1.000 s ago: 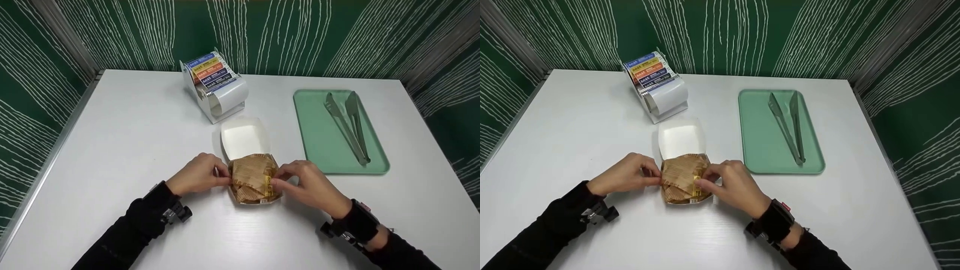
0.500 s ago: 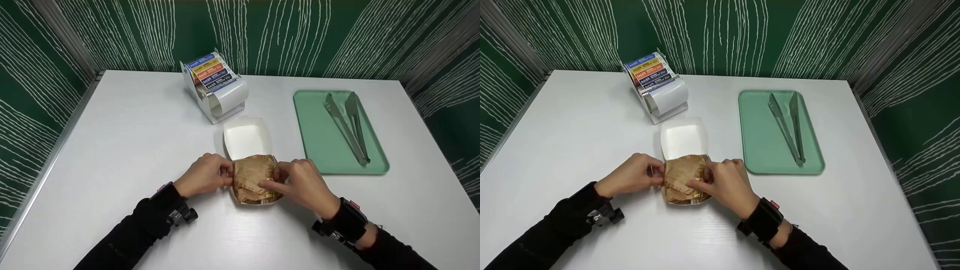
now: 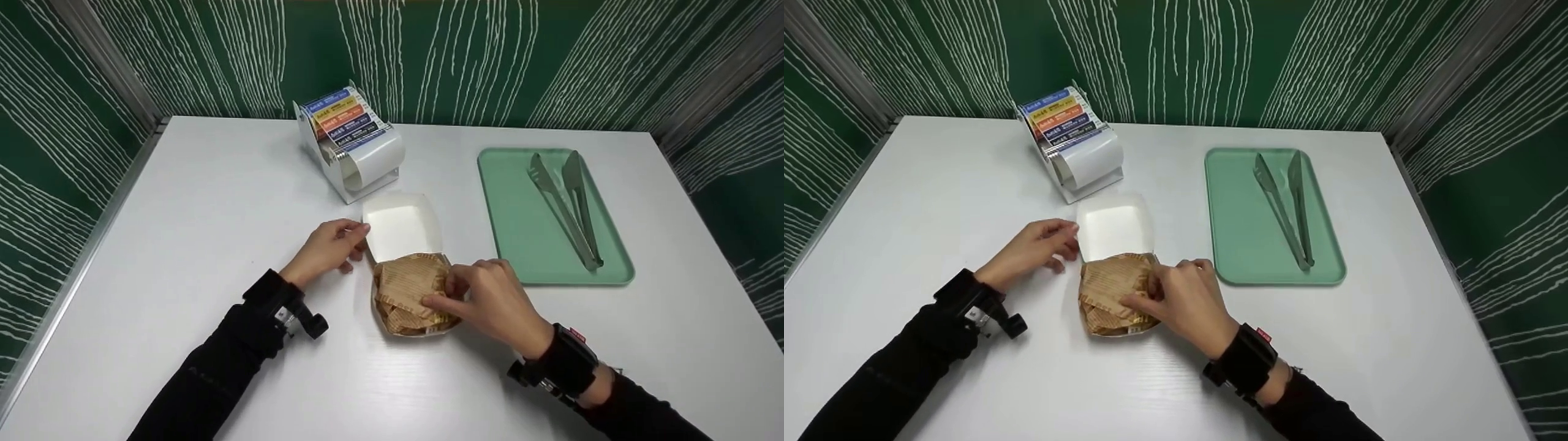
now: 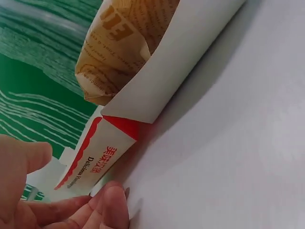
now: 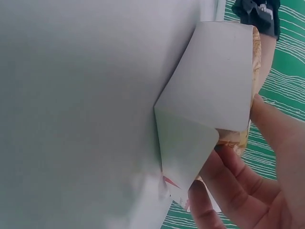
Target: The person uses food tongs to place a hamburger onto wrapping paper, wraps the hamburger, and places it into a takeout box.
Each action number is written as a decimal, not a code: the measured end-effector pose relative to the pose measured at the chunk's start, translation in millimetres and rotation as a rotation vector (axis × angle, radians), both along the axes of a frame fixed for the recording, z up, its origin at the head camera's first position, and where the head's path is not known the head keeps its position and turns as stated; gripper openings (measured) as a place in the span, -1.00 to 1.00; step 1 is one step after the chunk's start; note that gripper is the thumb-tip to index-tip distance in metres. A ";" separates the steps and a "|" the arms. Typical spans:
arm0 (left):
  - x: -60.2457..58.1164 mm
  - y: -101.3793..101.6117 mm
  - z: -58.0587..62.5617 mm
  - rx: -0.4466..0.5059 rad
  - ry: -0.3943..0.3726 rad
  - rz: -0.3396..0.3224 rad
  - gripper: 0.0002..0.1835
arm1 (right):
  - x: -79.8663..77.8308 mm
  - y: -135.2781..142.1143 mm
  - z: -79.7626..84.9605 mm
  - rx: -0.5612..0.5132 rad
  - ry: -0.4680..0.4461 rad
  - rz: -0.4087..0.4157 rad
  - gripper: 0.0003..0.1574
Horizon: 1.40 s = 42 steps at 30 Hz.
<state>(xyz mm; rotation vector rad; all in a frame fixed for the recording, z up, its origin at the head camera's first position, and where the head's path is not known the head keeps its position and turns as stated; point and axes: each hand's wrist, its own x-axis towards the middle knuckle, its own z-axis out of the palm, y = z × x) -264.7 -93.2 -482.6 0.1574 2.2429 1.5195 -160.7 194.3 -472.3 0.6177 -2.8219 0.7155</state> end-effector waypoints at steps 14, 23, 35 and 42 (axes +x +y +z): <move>24.8 17.4 7.3 0.269 0.188 -0.105 -0.29 | 0.7 -0.7 -3.0 0.023 0.025 0.011 -0.54; 73.6 2.0 8.5 -0.062 0.475 -0.297 0.20 | 8.1 19.6 3.7 -0.079 -0.130 0.116 -0.88; 94.8 8.2 0.6 -0.258 0.693 -0.389 -0.09 | 15.0 42.0 18.3 -0.286 -0.045 0.086 -0.91; 95.3 9.2 0.6 -0.275 0.699 -0.407 -0.20 | 17.0 25.8 5.3 -0.115 -0.076 0.143 -0.06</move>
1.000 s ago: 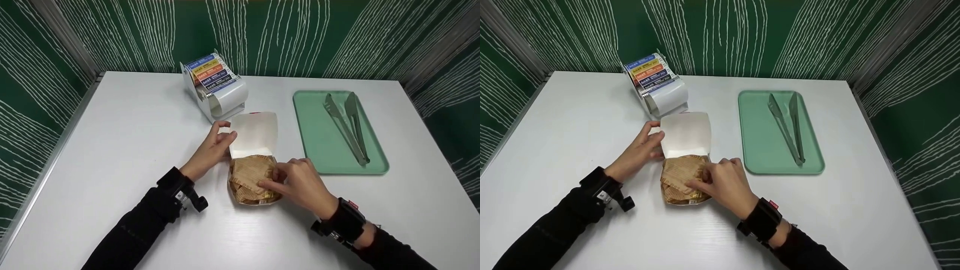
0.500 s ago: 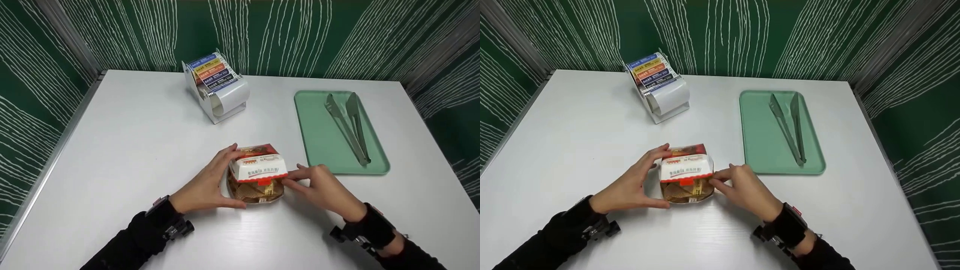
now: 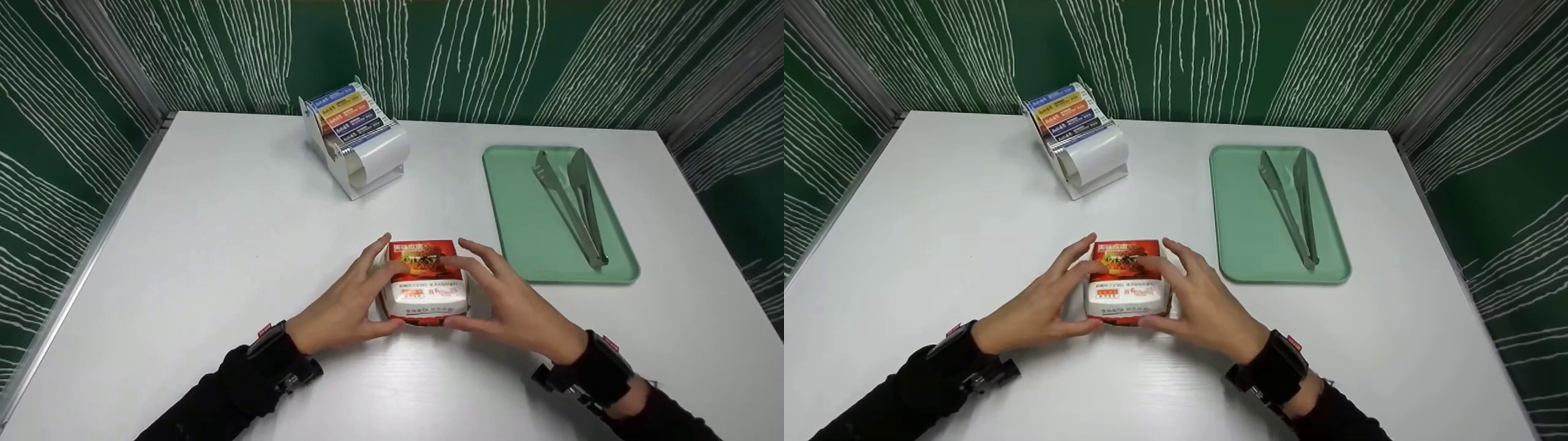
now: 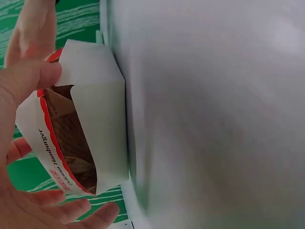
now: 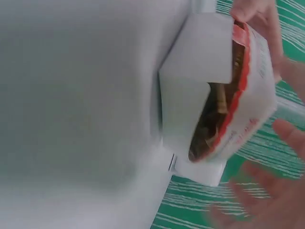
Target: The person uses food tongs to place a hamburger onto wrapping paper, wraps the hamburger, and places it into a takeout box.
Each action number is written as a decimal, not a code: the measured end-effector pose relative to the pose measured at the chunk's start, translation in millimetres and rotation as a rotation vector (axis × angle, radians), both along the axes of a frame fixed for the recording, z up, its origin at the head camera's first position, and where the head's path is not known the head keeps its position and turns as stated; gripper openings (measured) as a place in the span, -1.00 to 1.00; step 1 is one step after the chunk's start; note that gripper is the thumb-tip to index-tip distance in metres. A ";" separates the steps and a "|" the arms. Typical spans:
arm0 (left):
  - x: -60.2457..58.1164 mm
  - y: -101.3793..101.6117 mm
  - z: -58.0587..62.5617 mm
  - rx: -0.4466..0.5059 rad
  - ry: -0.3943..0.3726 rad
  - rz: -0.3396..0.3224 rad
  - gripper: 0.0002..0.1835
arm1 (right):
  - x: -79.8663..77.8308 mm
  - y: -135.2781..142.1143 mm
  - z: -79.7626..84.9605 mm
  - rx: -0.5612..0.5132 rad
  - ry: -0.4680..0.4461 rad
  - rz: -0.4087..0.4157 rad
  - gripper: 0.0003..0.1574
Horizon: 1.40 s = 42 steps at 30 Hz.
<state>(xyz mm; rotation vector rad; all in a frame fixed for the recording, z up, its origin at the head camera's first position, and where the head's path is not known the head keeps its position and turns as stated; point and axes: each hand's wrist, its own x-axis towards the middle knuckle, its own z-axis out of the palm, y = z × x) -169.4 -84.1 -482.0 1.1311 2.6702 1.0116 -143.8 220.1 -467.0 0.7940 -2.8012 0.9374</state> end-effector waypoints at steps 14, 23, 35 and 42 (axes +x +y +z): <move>-3.0 4.5 -5.7 0.007 -0.084 0.006 -0.05 | -5.4 -5.7 -7.2 -0.099 -0.264 -0.108 0.02; -7.6 8.2 -8.5 0.048 -0.101 0.033 -0.07 | -5.7 -8.0 -3.6 -0.116 -0.358 -0.146 0.00; -20.3 -0.9 -8.5 0.138 -0.197 0.064 -0.12 | -7.2 -6.4 12.7 -0.019 -0.140 -0.105 -0.25; -25.8 -6.2 -3.1 0.164 -0.239 0.082 -0.13 | -14.5 -21.1 21.6 -0.006 0.150 0.008 -0.22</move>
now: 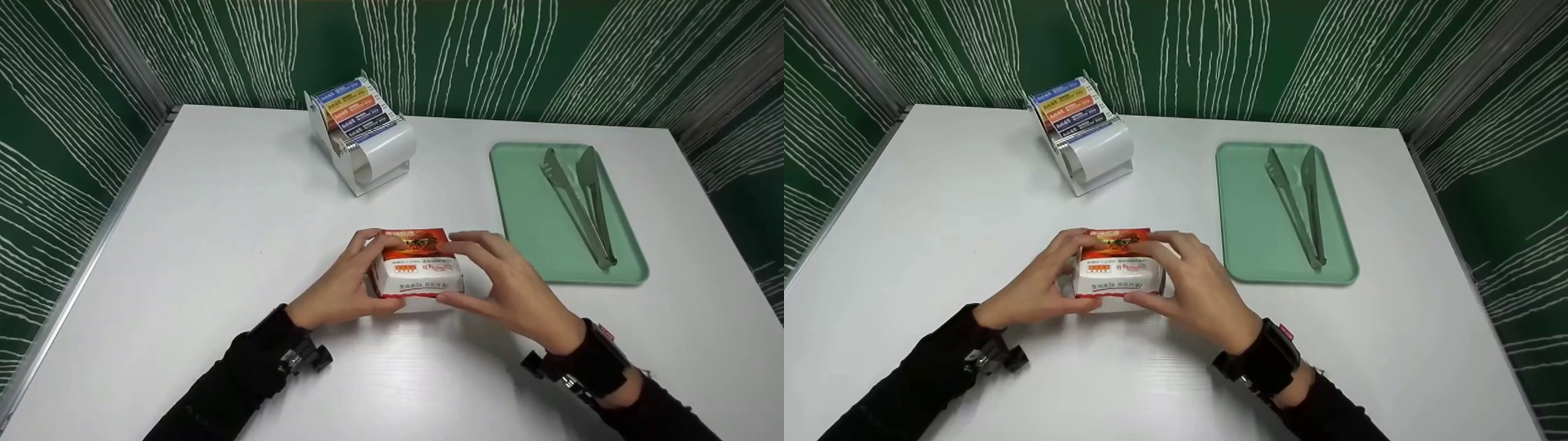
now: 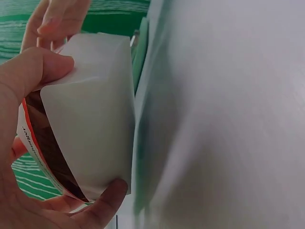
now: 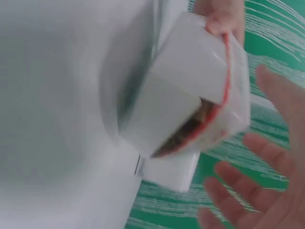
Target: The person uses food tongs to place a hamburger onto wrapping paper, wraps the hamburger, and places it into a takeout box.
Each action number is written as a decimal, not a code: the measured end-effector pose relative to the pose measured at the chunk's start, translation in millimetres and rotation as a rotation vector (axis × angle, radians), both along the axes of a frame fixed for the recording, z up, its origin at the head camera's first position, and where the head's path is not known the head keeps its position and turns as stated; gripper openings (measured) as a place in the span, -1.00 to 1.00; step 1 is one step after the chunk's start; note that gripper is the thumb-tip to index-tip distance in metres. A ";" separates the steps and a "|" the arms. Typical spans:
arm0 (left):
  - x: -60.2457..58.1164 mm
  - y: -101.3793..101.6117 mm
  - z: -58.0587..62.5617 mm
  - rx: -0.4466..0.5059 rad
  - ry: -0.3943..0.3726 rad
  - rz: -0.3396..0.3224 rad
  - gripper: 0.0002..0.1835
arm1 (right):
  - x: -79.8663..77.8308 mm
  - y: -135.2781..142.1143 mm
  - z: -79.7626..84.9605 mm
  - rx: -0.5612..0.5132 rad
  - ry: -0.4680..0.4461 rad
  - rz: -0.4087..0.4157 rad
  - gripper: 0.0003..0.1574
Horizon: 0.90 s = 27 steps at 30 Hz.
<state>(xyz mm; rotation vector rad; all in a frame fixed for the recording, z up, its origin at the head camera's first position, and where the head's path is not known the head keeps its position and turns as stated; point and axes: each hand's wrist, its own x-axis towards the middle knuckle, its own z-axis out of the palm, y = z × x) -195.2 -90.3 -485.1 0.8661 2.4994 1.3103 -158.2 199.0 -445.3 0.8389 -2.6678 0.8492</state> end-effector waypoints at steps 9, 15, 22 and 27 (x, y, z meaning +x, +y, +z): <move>0.5 -2.0 5.3 0.029 -0.065 -0.014 -0.10 | -13.2 -15.2 -1.6 -0.036 0.035 0.110 -0.54; 0.2 -1.1 6.3 0.047 -0.075 0.011 -0.17 | -13.2 -14.0 5.8 -0.046 0.024 0.124 -0.59; -0.4 -1.7 4.9 0.061 -0.069 0.048 -0.21 | -12.8 -15.6 0.1 0.042 0.140 0.155 -0.44; -0.8 -2.3 6.1 0.063 -0.092 0.035 -0.21 | -15.0 -16.0 -4.3 0.020 0.206 0.162 -0.48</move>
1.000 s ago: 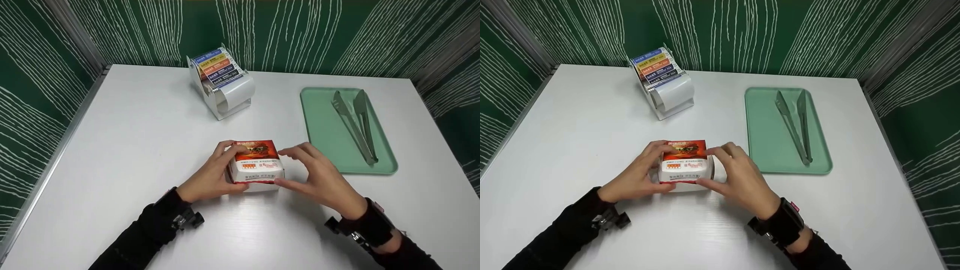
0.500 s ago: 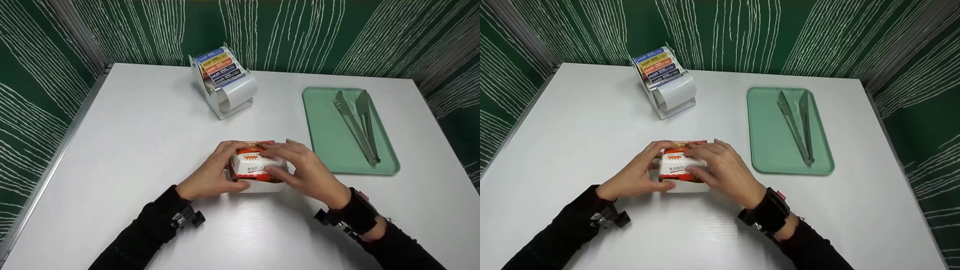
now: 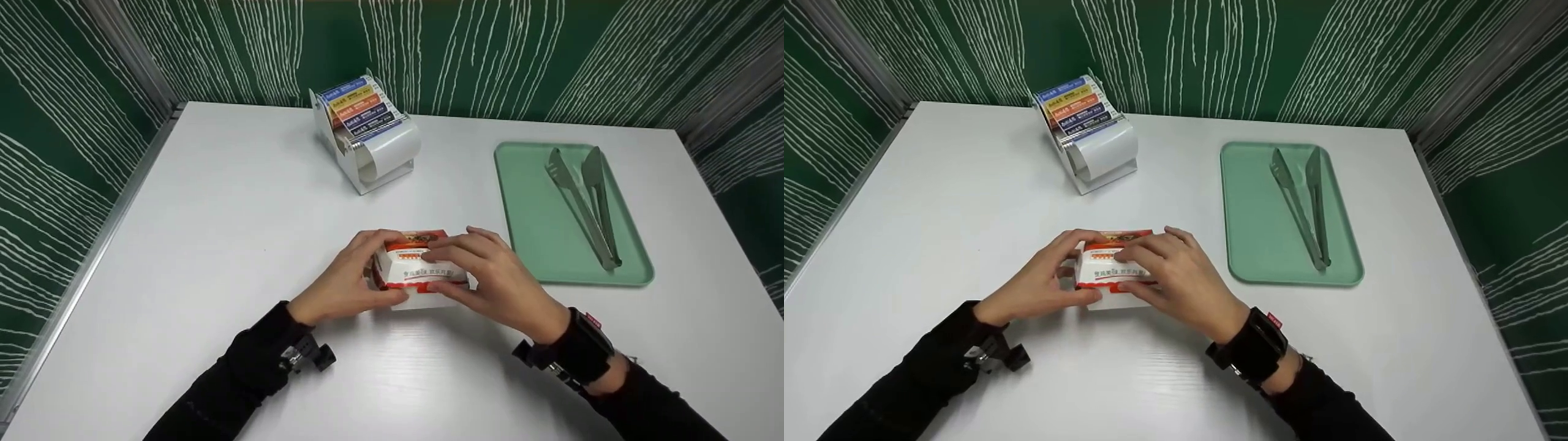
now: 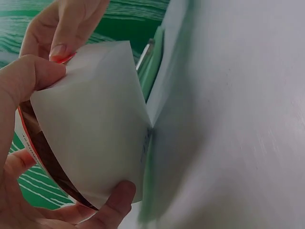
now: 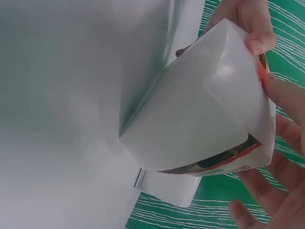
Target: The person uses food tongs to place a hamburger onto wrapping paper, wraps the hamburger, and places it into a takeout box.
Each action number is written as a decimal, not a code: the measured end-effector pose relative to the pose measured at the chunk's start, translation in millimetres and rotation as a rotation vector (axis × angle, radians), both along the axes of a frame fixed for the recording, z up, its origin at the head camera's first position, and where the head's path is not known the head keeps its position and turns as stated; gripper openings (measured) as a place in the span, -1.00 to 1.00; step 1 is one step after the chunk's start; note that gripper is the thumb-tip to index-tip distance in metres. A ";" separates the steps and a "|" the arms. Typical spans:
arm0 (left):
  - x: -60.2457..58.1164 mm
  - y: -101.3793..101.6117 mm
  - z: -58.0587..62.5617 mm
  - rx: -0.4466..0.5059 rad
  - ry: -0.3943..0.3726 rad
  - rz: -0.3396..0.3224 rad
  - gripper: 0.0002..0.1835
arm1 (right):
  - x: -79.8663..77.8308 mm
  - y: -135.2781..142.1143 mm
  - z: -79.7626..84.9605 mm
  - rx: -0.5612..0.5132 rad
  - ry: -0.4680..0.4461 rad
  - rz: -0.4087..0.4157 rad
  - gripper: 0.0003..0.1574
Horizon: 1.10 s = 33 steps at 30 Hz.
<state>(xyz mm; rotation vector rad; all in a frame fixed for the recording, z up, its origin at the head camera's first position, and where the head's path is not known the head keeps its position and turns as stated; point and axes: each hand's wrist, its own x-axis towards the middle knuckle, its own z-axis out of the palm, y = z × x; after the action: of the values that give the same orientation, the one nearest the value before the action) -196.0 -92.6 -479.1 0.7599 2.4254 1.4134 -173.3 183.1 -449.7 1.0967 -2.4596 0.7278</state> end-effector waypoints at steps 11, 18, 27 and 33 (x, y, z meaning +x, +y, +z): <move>-0.5 -2.7 3.6 0.020 -0.030 -0.002 -0.23 | -1.1 -3.9 -0.6 0.007 0.074 -0.002 -0.48; -3.5 -4.5 4.6 0.040 -0.065 0.003 -0.28 | -2.2 1.4 -1.5 -0.021 -0.022 0.044 -0.36; -4.6 -6.2 9.3 0.124 -0.158 -0.009 -0.27 | -3.1 16.9 2.1 -0.224 -0.391 0.141 -0.32; -4.6 -6.9 11.4 0.161 -0.182 -0.009 -0.30 | -4.3 11.7 2.4 -0.271 -0.366 0.133 -0.39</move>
<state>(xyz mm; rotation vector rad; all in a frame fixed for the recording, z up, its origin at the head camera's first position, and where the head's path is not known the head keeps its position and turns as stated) -200.7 -99.5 -467.7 0.6441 2.1897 1.6137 -177.6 194.8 -447.3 1.1076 -2.4866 1.3655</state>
